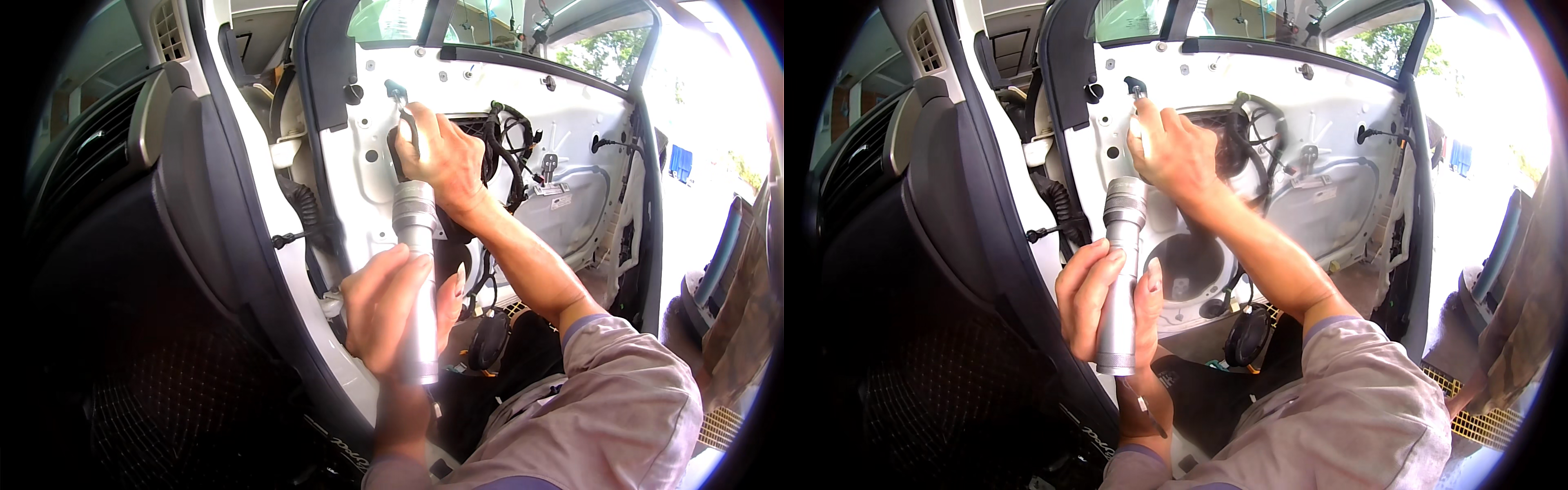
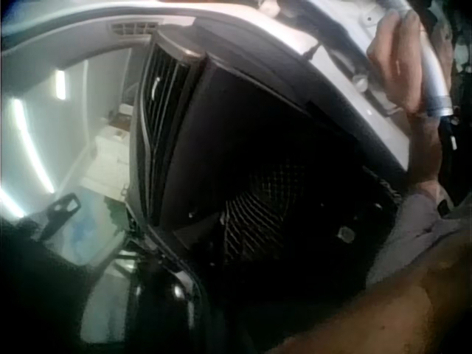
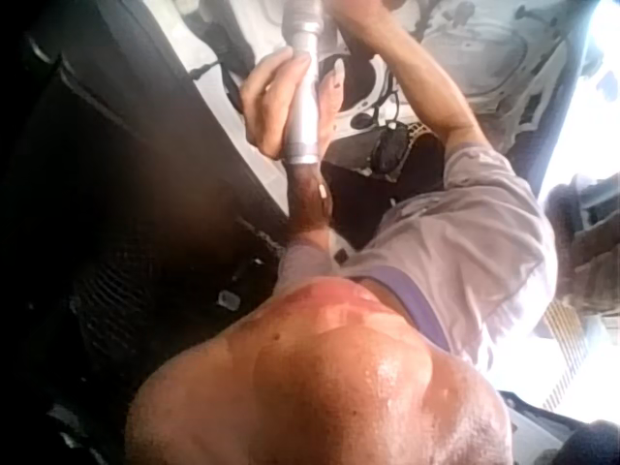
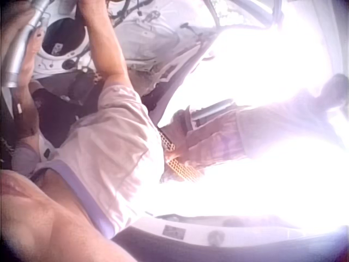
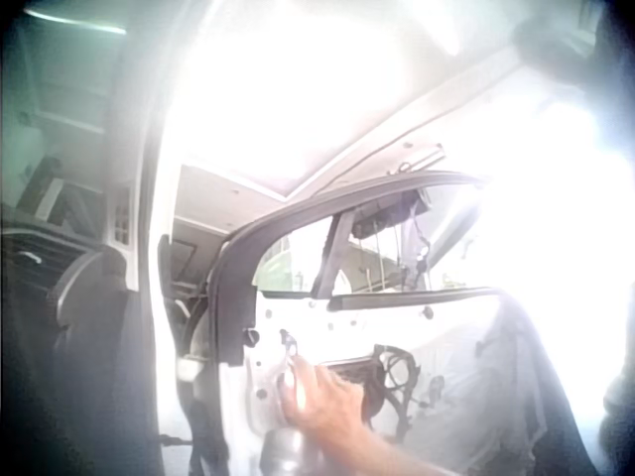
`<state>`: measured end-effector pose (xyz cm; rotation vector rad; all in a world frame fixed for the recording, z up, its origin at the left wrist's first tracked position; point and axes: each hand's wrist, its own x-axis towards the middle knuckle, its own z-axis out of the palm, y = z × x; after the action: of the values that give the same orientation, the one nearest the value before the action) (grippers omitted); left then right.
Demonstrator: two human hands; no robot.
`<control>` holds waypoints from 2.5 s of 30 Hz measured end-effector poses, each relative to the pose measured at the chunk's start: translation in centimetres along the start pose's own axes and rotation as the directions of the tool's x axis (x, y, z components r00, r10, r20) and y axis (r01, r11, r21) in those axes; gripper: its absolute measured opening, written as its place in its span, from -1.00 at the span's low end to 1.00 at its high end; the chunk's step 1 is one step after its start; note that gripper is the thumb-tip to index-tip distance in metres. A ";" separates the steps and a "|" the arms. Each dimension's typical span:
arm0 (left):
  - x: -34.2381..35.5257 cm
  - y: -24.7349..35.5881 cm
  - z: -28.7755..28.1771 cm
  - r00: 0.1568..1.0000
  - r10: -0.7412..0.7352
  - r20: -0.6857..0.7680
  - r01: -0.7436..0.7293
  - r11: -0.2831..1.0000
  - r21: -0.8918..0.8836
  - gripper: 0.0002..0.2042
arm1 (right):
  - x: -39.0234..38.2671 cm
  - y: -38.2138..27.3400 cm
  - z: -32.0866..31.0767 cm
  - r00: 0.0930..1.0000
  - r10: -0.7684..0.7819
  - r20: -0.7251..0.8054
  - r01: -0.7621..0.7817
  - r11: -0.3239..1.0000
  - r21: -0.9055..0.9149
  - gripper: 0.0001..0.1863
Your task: The person uses a flashlight to illuminate the interior of a car door while using a screwdriver to manipulate a screw and a small white plastic component.
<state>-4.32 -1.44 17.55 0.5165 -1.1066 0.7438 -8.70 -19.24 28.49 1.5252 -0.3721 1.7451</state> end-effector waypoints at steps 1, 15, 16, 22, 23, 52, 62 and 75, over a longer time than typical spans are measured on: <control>0.0 -0.1 0.0 1.000 0.007 0.003 -0.007 1.000 0.004 -0.67 | 0.1 -0.1 0.0 1.000 0.003 -0.008 -0.003 1.000 -0.014 -0.71; 0.1 -0.4 -0.6 0.999 0.020 0.047 -0.022 0.999 0.035 -0.68 | 0.1 -0.6 -0.7 0.999 0.020 0.040 -0.020 1.000 0.003 -0.67; 0.2 -0.3 -0.6 0.999 0.020 0.044 -0.021 0.999 0.032 -0.68 | 0.2 -0.7 -0.9 0.998 0.030 0.063 -0.030 1.000 -0.001 -0.67; 0.3 0.0 -0.6 0.999 0.017 0.038 -0.018 1.000 0.024 -0.68 | -0.2 -0.3 -0.3 0.996 0.038 0.085 -0.043 0.998 0.055 -0.69; 0.1 0.0 -0.5 0.999 0.000 0.041 0.000 1.000 0.013 -0.68 | -0.2 -0.4 -0.3 0.998 0.033 0.057 -0.035 0.999 0.028 -0.69; 1.5 -1.4 -0.8 0.997 0.069 0.037 -0.072 0.993 0.097 -0.72 | 0.8 3.2 0.5 0.967 -0.248 -0.057 0.253 0.912 0.324 -0.70; 3.8 -2.2 4.2 0.989 0.050 -0.141 -0.037 0.995 0.093 -0.69 | 0.7 4.0 0.4 0.932 -0.327 0.158 0.238 0.879 0.413 -0.35; 6.3 -8.0 12.1 0.827 -0.046 -0.561 -0.068 0.981 -0.181 -0.71 | 2.5 4.2 0.3 0.909 -0.408 0.088 0.296 0.779 0.552 -0.56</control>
<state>-4.02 -13.49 27.80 0.1005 -0.6119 0.7252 -11.41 -21.28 32.02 2.0189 0.3267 1.4486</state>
